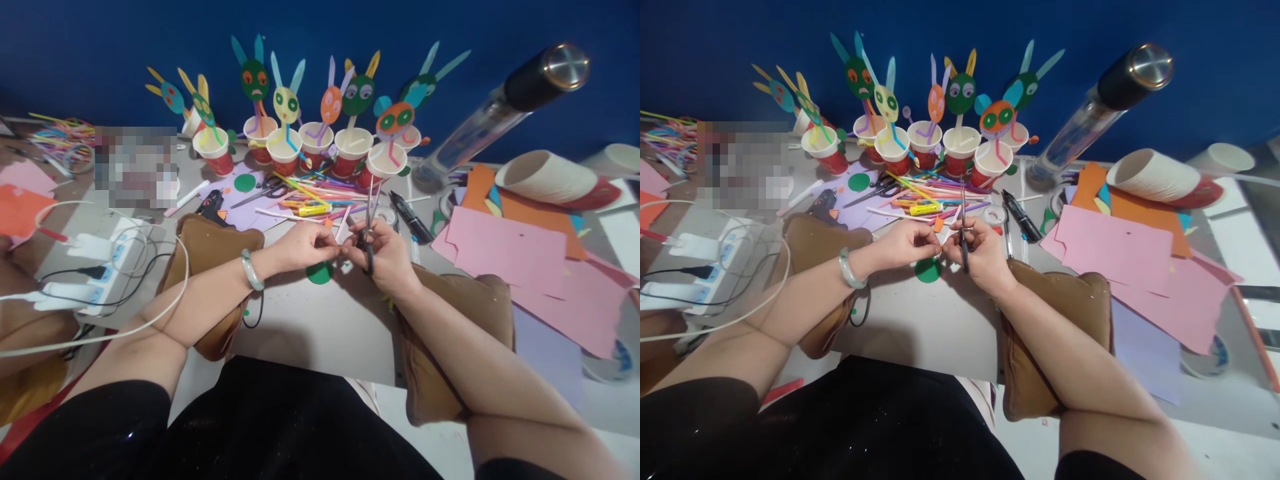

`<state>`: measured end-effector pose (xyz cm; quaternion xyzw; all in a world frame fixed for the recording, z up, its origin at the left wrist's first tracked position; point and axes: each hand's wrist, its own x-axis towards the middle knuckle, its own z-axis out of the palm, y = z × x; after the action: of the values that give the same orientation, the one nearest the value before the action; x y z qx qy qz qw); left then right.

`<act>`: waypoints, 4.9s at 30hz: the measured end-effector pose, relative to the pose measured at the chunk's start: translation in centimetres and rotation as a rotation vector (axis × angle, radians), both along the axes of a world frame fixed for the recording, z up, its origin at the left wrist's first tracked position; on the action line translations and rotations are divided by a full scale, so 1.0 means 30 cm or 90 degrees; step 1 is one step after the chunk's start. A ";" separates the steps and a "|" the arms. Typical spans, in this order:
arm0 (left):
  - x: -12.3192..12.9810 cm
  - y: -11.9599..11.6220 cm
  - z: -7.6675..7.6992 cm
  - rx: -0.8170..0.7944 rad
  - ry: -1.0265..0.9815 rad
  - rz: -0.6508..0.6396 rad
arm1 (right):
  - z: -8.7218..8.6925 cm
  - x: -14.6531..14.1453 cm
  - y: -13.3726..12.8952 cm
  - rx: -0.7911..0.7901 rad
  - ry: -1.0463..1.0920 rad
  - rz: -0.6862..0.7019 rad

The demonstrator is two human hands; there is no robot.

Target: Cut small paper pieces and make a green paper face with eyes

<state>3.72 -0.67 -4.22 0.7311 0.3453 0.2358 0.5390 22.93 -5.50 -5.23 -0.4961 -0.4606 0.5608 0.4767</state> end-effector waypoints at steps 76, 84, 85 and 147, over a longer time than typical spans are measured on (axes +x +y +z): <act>0.010 -0.023 0.044 -0.389 -0.328 -0.011 | 0.040 -0.023 -0.014 -0.047 0.145 0.057; 0.008 -0.021 0.036 -0.376 -0.339 -0.012 | 0.024 -0.023 -0.010 -0.003 0.165 0.022; 0.010 -0.022 0.035 -0.373 -0.339 -0.004 | 0.016 -0.021 -0.008 0.010 0.160 0.010; 0.025 -0.014 -0.004 -0.285 -0.258 0.181 | -0.009 -0.030 -0.026 0.123 -0.008 -0.068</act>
<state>4.47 -1.10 -4.35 0.4771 0.3729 0.3680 0.7056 22.02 -6.28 -5.49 -0.4751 -0.4881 0.4849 0.5486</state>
